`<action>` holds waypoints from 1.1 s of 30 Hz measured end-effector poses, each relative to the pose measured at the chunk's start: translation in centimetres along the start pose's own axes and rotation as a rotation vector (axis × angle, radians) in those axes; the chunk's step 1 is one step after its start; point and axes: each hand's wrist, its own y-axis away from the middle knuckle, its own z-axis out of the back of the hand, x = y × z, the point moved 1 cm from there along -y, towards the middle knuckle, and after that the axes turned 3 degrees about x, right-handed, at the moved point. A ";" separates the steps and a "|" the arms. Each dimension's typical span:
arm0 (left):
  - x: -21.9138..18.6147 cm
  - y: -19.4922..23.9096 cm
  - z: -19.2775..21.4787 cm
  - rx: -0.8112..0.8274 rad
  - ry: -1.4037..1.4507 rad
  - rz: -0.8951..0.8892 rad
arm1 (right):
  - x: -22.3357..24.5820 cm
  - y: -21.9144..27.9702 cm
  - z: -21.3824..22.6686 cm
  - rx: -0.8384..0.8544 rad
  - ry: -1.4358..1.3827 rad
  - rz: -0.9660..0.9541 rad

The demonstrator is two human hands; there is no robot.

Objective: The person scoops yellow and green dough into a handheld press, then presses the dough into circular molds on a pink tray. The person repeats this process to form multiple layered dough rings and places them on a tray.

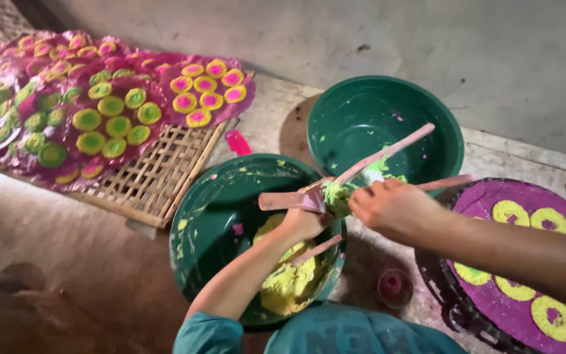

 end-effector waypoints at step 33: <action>6.4 -0.7 2.9 -0.520 0.175 0.208 | 4.5 4.8 -9.7 -0.473 -1.126 -0.626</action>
